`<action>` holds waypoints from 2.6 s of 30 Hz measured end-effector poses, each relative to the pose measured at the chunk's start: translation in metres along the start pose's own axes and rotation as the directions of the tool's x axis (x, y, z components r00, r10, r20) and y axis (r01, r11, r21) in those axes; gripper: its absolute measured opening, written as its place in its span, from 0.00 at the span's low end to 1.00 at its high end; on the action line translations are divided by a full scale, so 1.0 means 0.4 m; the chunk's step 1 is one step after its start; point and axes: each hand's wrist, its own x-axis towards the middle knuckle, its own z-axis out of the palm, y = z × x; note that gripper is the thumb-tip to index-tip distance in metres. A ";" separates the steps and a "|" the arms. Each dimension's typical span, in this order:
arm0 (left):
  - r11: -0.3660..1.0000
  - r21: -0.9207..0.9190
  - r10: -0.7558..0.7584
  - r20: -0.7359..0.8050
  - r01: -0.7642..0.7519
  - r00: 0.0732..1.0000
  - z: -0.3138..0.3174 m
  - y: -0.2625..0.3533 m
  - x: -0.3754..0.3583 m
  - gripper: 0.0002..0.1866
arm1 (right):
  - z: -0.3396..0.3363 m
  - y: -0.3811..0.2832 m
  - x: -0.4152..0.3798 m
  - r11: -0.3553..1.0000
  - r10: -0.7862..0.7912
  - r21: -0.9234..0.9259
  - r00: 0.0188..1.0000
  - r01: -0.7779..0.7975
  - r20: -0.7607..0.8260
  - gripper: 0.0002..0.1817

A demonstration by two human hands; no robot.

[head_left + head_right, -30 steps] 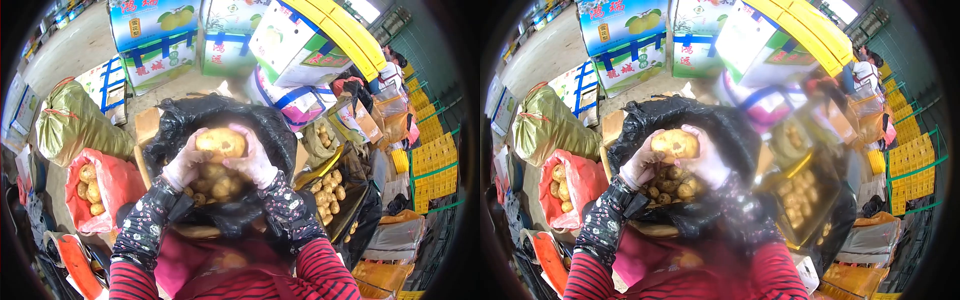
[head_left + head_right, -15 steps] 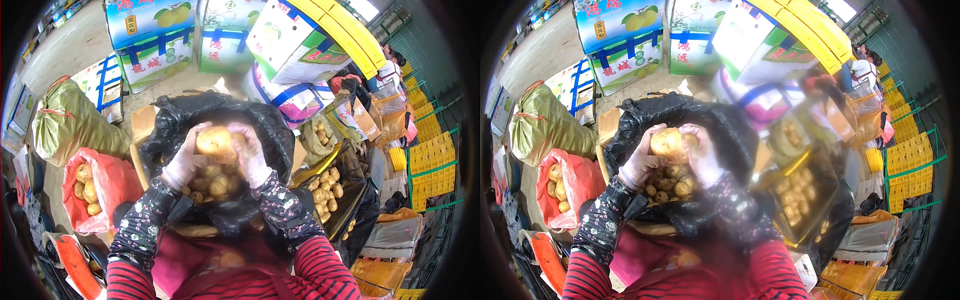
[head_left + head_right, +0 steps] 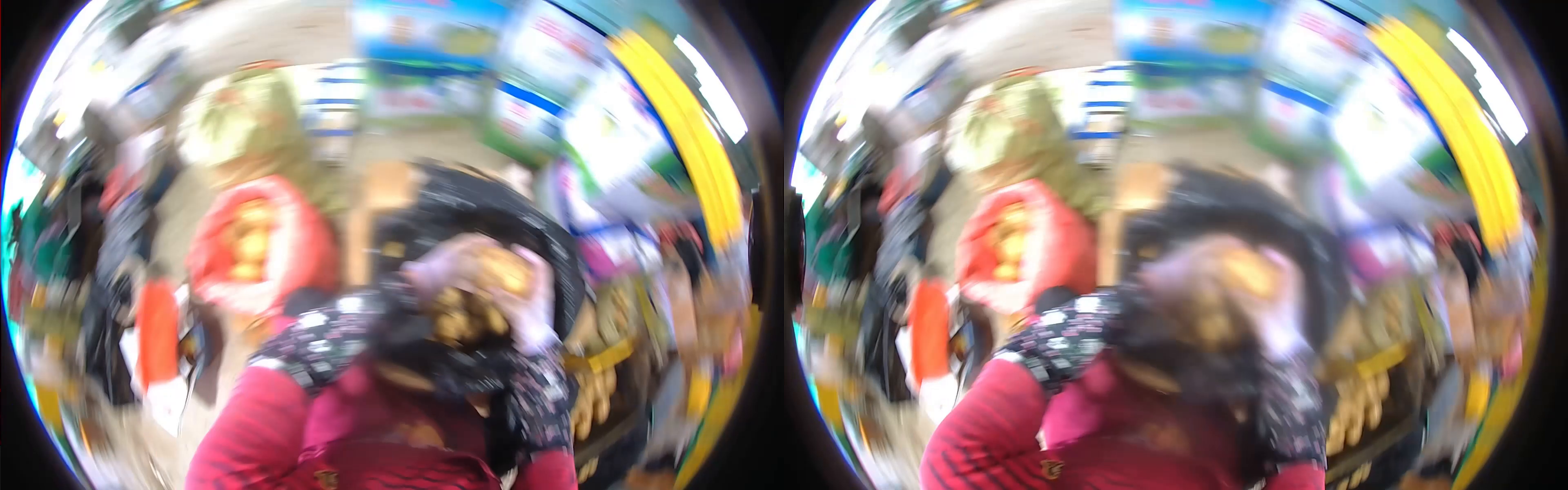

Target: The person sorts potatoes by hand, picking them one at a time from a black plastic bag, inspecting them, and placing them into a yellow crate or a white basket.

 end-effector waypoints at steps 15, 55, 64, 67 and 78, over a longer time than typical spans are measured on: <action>0.786 0.562 -0.063 -0.339 0.256 0.939 0.109 0.125 -0.019 0.27 | -0.004 0.019 0.008 0.952 -0.251 -0.175 0.968 0.249 0.011 0.43; 0.901 0.396 -0.064 -0.285 0.178 0.956 0.071 0.110 -0.006 0.28 | -0.024 0.030 0.014 0.898 -0.357 -0.286 0.934 0.334 -0.029 0.42; 0.849 0.475 -0.102 -0.281 0.231 0.954 0.096 0.135 -0.016 0.30 | -0.023 0.035 0.009 0.893 -0.348 -0.297 0.937 0.338 0.020 0.44; 0.860 0.469 -0.079 -0.268 0.201 0.960 0.092 0.130 -0.014 0.29 | -0.026 0.035 0.010 0.888 -0.358 -0.300 0.933 0.349 0.026 0.44; 0.894 0.404 -0.068 -0.304 0.193 0.950 0.064 0.112 -0.004 0.25 | -0.033 0.025 0.012 0.952 -0.284 -0.126 0.958 0.278 -0.031 0.44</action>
